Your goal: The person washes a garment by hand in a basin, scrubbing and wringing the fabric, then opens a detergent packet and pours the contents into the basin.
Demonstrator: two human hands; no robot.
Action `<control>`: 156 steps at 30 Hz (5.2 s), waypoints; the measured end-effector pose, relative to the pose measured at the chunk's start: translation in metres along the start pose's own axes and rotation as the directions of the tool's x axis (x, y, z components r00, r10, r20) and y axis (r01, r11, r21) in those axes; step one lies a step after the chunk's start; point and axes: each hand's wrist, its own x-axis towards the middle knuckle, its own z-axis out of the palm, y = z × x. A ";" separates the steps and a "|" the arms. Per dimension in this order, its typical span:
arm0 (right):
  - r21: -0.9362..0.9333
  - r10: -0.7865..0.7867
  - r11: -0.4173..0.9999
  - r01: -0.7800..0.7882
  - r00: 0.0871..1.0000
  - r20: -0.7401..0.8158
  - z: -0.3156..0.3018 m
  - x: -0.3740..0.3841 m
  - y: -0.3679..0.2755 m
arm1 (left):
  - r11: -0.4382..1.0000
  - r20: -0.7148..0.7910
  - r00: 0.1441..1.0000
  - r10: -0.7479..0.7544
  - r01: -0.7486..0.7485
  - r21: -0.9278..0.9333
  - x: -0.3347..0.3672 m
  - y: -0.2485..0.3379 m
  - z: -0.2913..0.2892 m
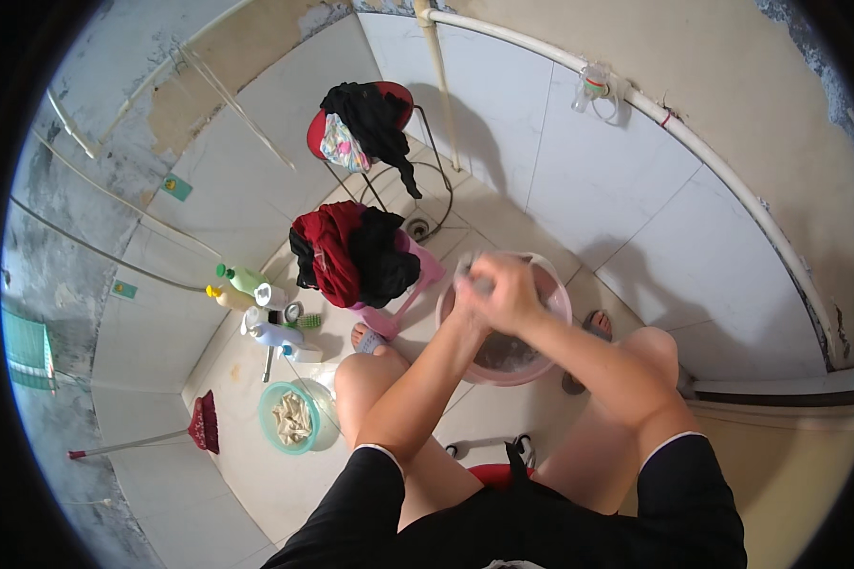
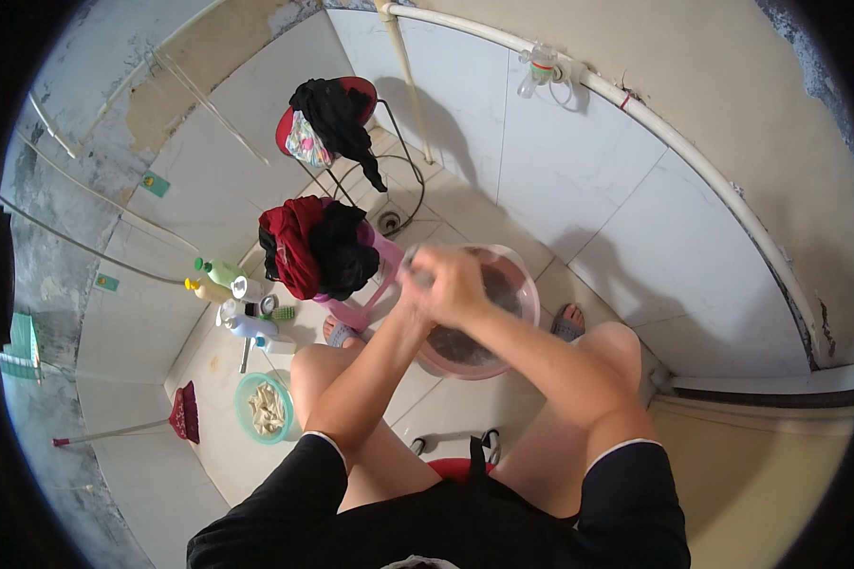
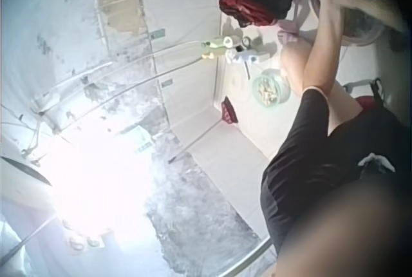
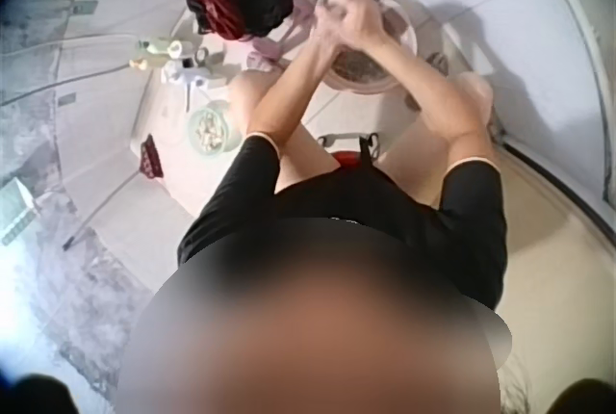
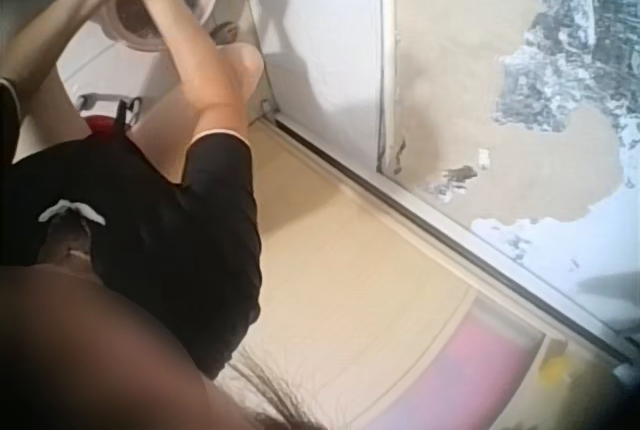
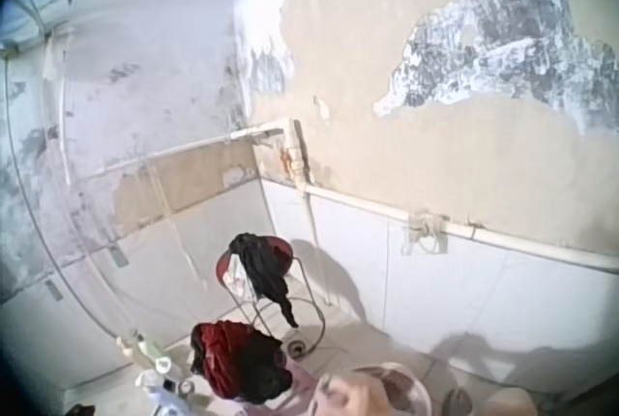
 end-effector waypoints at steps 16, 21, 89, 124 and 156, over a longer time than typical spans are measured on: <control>0.507 0.747 0.622 -0.596 0.646 -0.158 -0.023 0.011 0.094 | 0.801 -0.533 0.798 -0.280 0.500 0.328 -0.022 0.017 0.155; 0.875 0.718 0.236 -0.423 0.683 0.136 -0.032 0.018 0.059 | 0.845 -0.576 0.789 -0.213 0.445 0.297 -0.023 0.021 0.152; -0.159 -0.102 0.981 0.112 0.992 0.068 -0.006 -0.012 0.021 | 0.715 -0.667 0.703 -0.248 0.597 0.364 -0.026 -0.008 0.110; 0.685 0.773 0.088 -0.723 0.483 0.411 -0.079 0.015 0.096 | 0.635 -0.541 0.804 -0.248 0.556 0.536 -0.030 0.050 0.146; 0.025 0.601 0.605 -0.796 0.477 0.641 -0.093 0.015 0.084 | 0.628 -0.634 0.744 -0.212 0.601 0.495 -0.014 0.053 0.169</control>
